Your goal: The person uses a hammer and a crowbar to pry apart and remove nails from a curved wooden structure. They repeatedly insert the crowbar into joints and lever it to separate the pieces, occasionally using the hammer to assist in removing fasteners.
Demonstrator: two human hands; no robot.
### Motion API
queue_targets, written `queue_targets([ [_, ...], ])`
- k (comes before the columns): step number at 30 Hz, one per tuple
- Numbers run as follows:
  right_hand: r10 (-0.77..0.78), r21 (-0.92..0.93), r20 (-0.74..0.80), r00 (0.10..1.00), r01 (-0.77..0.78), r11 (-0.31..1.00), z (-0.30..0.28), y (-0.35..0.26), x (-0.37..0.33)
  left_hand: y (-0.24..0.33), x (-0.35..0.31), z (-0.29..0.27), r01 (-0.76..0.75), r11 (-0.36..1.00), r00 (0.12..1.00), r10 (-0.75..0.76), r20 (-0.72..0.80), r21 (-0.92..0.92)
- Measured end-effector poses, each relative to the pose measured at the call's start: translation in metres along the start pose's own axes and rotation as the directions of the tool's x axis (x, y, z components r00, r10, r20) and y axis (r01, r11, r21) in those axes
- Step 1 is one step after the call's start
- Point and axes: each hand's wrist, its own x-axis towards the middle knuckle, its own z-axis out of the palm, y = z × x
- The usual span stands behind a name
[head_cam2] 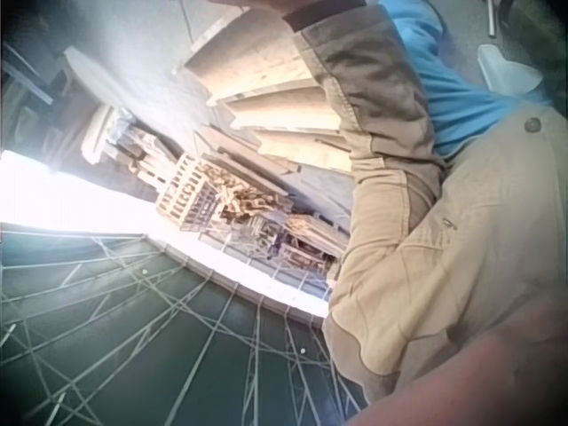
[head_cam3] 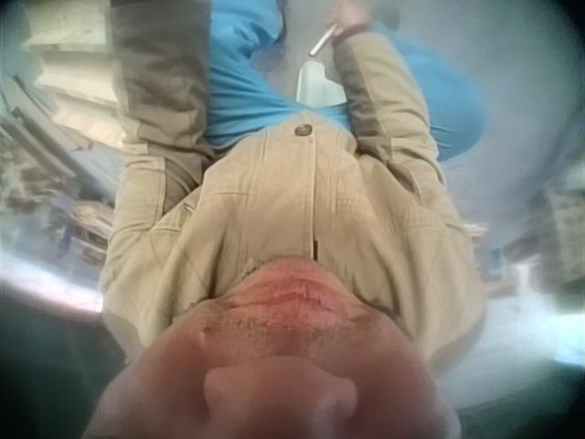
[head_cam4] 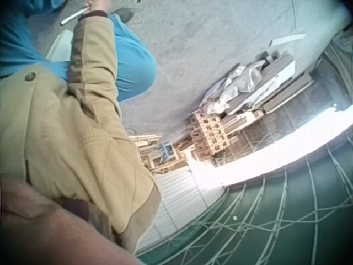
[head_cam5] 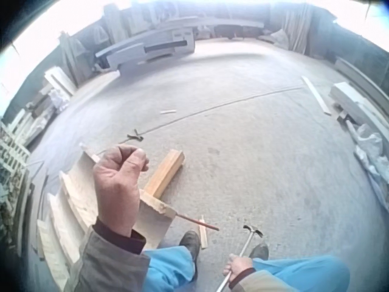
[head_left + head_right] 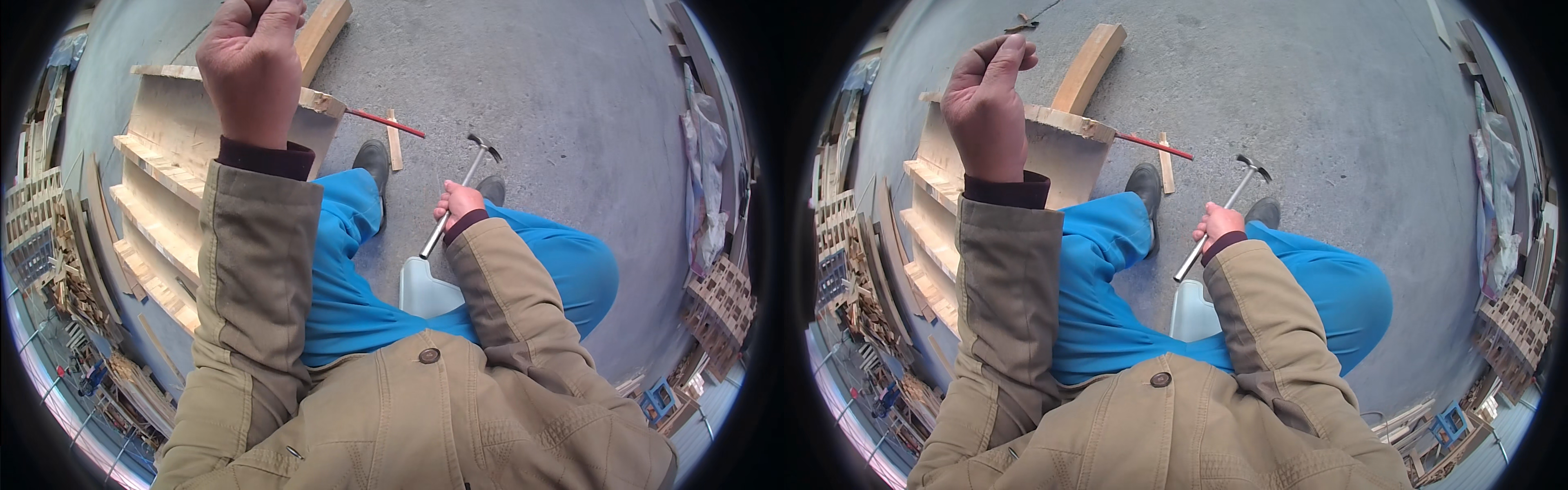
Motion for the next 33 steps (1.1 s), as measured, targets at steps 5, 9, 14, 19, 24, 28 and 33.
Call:
queue_targets([
  [5, -0.006, 0.143, -0.082, 0.997, 0.017, 0.99, 0.008, 0.02, 0.003, 0.001, -0.001, -0.001, -0.006, 1.0, 1.0, 0.007, -0.011, 0.024],
  [9, 0.117, -0.159, 0.221, 0.968, -0.083, 0.984, 0.006, 0.027, -0.004, 0.003, -0.002, -0.002, -0.009, 1.0, 1.0, 0.009, -0.008, 0.027],
  [14, -0.011, 0.067, -0.014, 1.0, 0.012, 0.998, -0.001, 0.006, 0.007, 0.005, 0.001, -0.008, -0.02, 0.999, 1.0, 0.021, -0.022, 0.026],
  [19, 0.161, -0.086, 0.155, 0.975, -0.149, 0.985, 0.007, 0.026, 0.002, 0.005, 0.0, -0.009, -0.058, 0.997, 0.998, 0.059, -0.015, 0.053],
  [24, 0.066, -0.153, 0.195, 0.979, -0.036, 0.988, 0.003, 0.014, 0.002, 0.007, 0.003, -0.013, -0.038, 0.998, 0.998, 0.04, -0.04, 0.059],
  [28, 0.011, 0.131, 0.023, 1.0, -0.014, 0.991, 0.005, 0.01, 0.007, 0.011, 0.003, -0.012, -0.031, 0.999, 0.997, 0.034, -0.069, 0.034],
  [33, 0.233, -0.177, 0.294, 0.927, -0.186, 0.966, 0.008, 0.031, 0.001, 0.011, 0.0, -0.008, -0.046, 0.997, 0.998, 0.049, -0.043, 0.068],
])
